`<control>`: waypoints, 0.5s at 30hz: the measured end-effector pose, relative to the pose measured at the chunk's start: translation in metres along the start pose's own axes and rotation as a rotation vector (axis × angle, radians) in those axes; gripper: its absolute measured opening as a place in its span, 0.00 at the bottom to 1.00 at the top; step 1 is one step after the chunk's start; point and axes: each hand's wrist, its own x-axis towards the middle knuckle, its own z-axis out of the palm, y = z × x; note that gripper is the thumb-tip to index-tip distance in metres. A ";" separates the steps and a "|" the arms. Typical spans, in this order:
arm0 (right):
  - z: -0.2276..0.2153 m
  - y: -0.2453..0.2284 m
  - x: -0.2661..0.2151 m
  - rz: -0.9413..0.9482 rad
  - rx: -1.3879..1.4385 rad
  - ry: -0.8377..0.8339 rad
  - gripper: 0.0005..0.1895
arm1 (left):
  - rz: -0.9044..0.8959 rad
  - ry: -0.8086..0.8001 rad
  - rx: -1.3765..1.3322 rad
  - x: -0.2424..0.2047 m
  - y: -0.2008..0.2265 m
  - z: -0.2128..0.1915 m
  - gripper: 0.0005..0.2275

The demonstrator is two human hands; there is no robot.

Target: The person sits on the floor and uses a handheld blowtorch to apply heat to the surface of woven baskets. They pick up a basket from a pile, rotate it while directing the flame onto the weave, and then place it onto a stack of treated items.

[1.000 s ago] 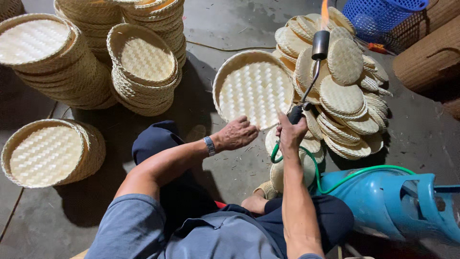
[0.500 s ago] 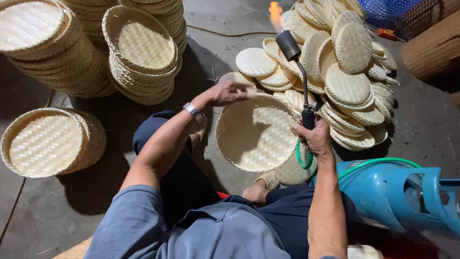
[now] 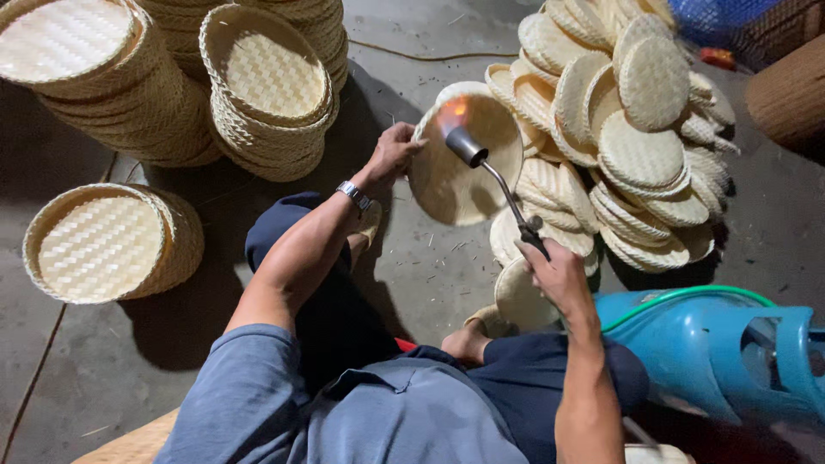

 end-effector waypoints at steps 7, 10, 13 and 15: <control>0.013 0.007 -0.004 -0.052 -0.079 -0.032 0.18 | 0.339 0.164 -0.189 0.013 -0.016 -0.011 0.11; 0.018 0.016 -0.007 -0.148 -0.161 0.028 0.17 | 0.447 0.268 -0.152 0.034 -0.033 -0.024 0.09; 0.017 0.023 -0.007 0.028 -0.107 -0.040 0.20 | 0.524 0.383 -0.146 0.046 -0.041 -0.031 0.10; 0.020 0.030 -0.009 -0.164 -0.276 0.018 0.23 | 0.595 0.460 -0.173 0.051 -0.044 -0.027 0.09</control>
